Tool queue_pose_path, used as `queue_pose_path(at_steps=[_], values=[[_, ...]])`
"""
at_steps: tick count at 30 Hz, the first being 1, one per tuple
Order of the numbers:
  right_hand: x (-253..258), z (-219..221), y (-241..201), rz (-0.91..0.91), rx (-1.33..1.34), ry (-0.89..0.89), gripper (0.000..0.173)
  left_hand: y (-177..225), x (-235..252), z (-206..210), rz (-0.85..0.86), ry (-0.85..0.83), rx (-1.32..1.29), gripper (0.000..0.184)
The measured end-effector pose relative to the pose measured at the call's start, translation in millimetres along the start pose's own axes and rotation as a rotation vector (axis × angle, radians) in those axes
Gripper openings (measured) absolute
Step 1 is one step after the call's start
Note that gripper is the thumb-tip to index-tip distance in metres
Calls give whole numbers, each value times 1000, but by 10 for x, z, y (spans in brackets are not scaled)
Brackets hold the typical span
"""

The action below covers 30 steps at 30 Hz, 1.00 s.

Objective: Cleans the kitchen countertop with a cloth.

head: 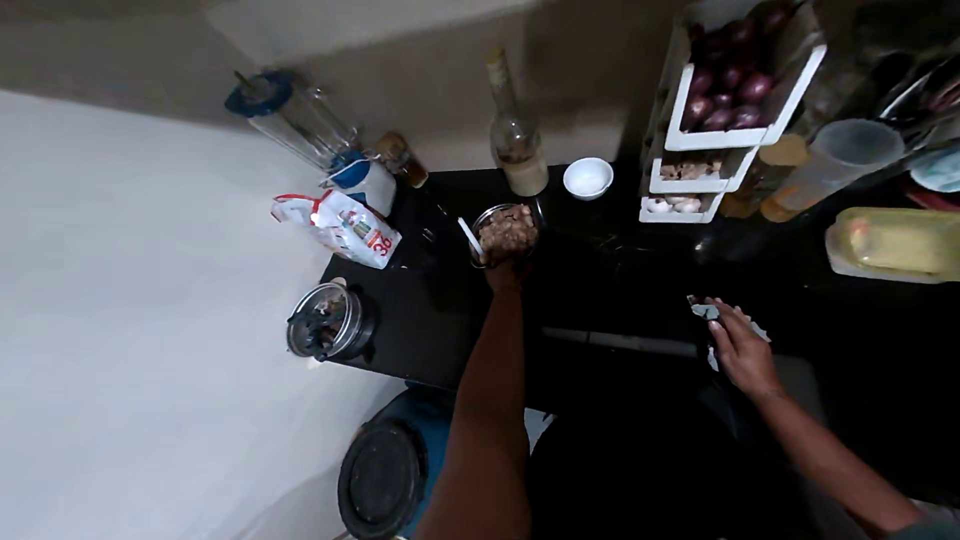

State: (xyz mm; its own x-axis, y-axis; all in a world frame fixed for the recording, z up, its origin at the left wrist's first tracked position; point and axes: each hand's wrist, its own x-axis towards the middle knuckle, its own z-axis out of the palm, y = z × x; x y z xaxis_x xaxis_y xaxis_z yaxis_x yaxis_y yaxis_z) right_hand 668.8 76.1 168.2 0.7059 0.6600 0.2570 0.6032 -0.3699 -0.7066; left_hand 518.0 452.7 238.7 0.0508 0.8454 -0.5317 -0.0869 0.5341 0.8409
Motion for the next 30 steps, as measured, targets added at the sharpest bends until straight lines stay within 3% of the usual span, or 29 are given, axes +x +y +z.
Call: queue_pose_path(at_steps=[10, 18, 24, 27, 30], values=[[14, 19, 29, -22, -7, -11, 47, 160, -720, -216, 78, -239, 214, 51], [25, -47, 17, 7, 20, -51, 46, -268, -1085, 100, -51, -375, 250, 51], [443, -457, 300, 241, -87, 224, 49, -381, -1026, 142, -27, -338, 312, 61], [705, -354, 342, 340, -238, -14, 58, -345, -985, 164, -26, -319, 337, 60], [720, 85, -132, 209, -272, -280, 60, -289, -886, 189, -11, -290, 335, 57]])
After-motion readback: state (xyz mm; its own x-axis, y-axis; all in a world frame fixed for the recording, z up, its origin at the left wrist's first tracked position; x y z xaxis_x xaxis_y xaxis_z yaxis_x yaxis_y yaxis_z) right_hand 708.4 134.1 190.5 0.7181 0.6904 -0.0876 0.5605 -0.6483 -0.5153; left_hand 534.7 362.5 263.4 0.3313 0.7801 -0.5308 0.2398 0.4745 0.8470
